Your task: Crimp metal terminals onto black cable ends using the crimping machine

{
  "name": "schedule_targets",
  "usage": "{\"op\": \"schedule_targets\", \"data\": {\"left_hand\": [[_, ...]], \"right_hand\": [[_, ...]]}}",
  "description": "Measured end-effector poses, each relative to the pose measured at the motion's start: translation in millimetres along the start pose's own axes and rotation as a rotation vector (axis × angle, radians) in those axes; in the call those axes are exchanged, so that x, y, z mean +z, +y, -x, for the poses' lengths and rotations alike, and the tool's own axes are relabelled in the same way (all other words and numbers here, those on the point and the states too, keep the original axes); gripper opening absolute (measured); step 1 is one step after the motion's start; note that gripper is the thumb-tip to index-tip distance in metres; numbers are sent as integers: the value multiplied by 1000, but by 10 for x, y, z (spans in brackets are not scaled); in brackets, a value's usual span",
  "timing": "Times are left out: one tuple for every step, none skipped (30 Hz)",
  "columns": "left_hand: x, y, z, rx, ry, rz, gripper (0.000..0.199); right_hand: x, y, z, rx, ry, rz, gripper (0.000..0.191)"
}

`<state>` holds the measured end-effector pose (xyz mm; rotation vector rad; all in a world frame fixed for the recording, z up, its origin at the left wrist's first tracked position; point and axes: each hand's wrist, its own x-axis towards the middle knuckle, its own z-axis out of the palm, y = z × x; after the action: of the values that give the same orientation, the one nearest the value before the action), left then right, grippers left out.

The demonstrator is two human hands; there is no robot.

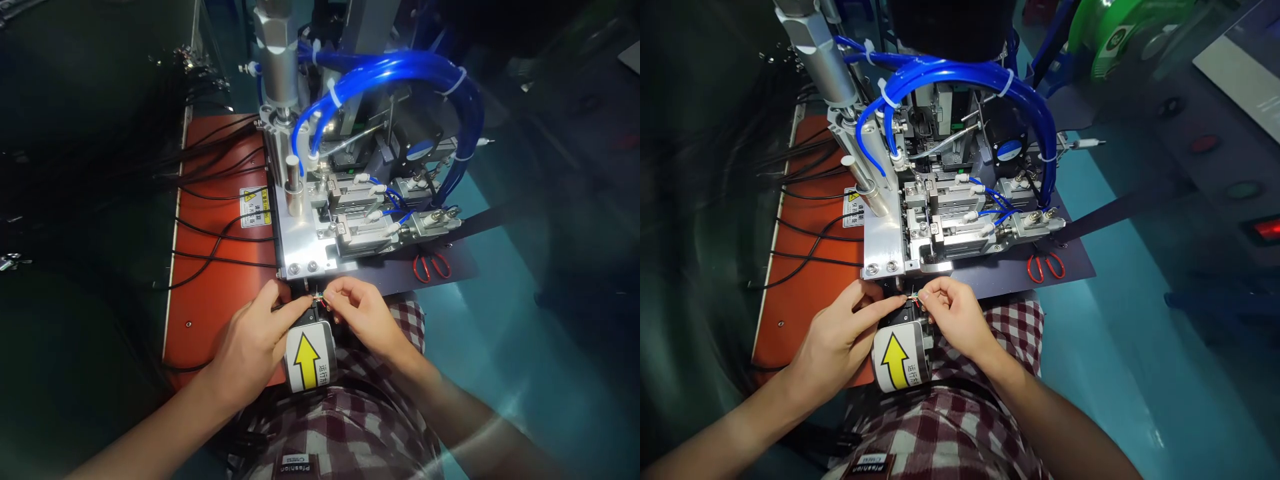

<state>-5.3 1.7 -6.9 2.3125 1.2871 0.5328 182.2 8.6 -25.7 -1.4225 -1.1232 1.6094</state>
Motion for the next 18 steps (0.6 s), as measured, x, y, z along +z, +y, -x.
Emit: {"op": "schedule_targets", "data": {"left_hand": [[0,-1,-2,4,-4,-2,35],[0,-1,-4,9,-6,-6,35],[-1,-1,-7,11,-8,-12,36],[-2,0,-8,14,-10,-18,36],[-4,1,-9,18,-13,-27,37],[-5,2,-10,22,-14,-37,38],[-6,2,-10,30,-12,-48,39],[-7,2,-9,41,-9,-62,39],[-6,2,-9,52,-7,-77,40],[-5,2,-8,62,-4,-90,40],[-4,2,-8,68,-6,-103,40],[-2,3,-8,70,-10,-115,40],[0,4,-10,72,-17,-129,40],[2,5,-11,75,-23,-145,40],[2,7,-13,79,-24,-162,40],[2,9,-15,83,-24,-176,39],[2,11,-16,86,-23,-185,39],[1,13,-17,88,-22,-187,38]], "right_hand": [[-1,3,1,-1,-3,2,21],[-3,5,3,-1,-6,4,21],[-4,5,4,-1,-7,8,21],[-5,4,6,-2,-7,11,20],[-6,2,6,-3,-6,15,20],[-6,1,5,-5,-4,19,20],[-6,1,4,-6,-4,23,19],[-5,2,2,-7,-3,28,19],[-3,5,1,-9,-2,35,19],[0,9,1,-12,-1,44,19],[5,14,2,-14,1,58,19],[11,20,6,-22,6,77,19],[18,26,11,-38,16,103,19],[26,32,19,-63,33,136,18],[33,38,28,-98,53,176,17],[40,45,36,-141,77,223,17],[45,53,43,-189,100,273,16],[49,62,48,-237,119,319,14]]}}
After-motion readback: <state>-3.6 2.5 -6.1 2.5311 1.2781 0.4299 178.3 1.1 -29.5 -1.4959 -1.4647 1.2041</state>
